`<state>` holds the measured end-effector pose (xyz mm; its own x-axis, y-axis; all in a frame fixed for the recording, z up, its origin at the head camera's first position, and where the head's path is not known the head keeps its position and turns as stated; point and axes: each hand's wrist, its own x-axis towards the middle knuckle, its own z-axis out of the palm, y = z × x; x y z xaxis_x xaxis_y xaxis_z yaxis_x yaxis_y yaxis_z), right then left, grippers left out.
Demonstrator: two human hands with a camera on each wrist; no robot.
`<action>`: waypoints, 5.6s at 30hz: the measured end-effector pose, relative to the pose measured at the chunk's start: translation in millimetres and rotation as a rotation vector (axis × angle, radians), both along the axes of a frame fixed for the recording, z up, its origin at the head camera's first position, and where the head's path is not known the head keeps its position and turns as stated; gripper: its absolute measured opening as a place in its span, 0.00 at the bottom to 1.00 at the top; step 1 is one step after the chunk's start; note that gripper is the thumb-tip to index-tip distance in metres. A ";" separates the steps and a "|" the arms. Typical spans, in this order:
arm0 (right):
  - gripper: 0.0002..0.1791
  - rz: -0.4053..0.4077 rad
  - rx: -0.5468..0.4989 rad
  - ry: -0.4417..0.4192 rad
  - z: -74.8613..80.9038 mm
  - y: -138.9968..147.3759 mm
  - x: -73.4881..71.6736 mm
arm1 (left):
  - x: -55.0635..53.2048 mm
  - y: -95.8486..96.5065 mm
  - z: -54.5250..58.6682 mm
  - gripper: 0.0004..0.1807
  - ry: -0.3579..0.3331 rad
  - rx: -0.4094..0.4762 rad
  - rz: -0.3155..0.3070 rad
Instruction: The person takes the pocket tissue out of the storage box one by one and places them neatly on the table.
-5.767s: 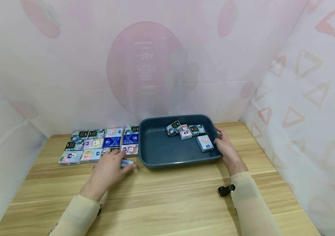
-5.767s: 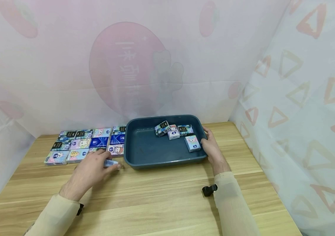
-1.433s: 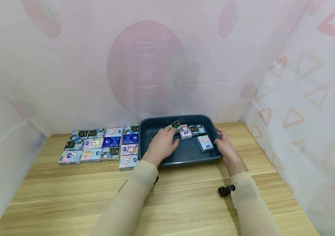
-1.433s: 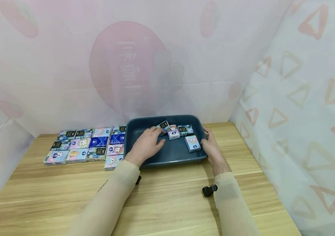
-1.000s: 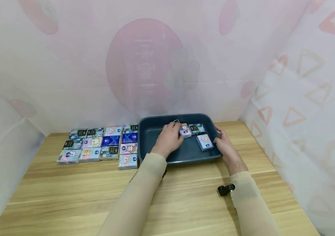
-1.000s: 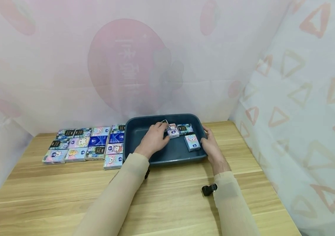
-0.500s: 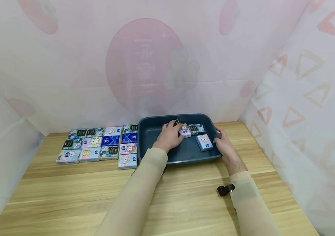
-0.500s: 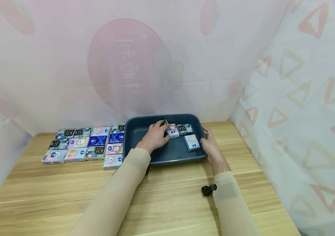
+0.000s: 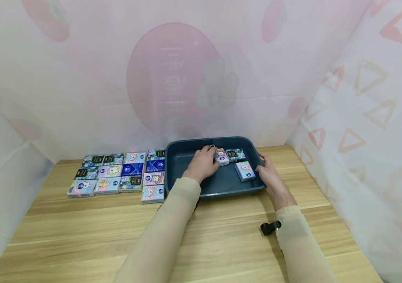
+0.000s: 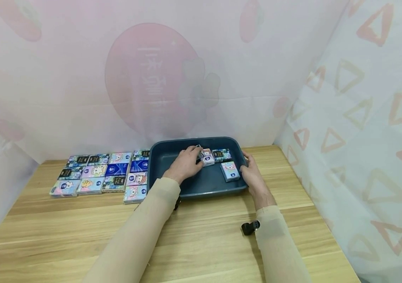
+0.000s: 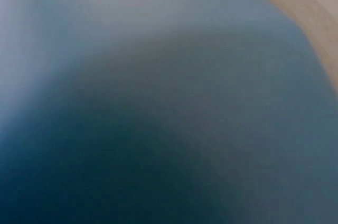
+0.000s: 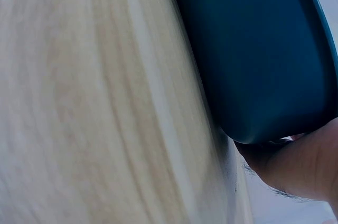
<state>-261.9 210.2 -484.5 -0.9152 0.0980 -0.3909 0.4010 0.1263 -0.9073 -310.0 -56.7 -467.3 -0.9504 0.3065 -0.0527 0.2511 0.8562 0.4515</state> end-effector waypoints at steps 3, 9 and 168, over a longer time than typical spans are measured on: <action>0.43 -0.001 0.003 0.000 0.1 -0.3 0.0 | -16.2 -1.7 -23.2 0.41 -0.036 0.005 -0.008; 0.43 0.000 0.009 -0.003 -0.6 0.1 0.3 | -25.7 -1.8 -40.4 0.46 -0.002 -0.056 0.017; 0.44 0.005 -0.001 -0.001 -0.5 0.6 -0.6 | 129.3 -285.1 51.8 0.28 -0.059 -0.179 -0.103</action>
<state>-262.5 210.8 -485.0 -0.9152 0.0931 -0.3921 0.4015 0.1271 -0.9070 -180.7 -341.8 -415.5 -0.9080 0.3830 -0.1698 0.3195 0.8952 0.3106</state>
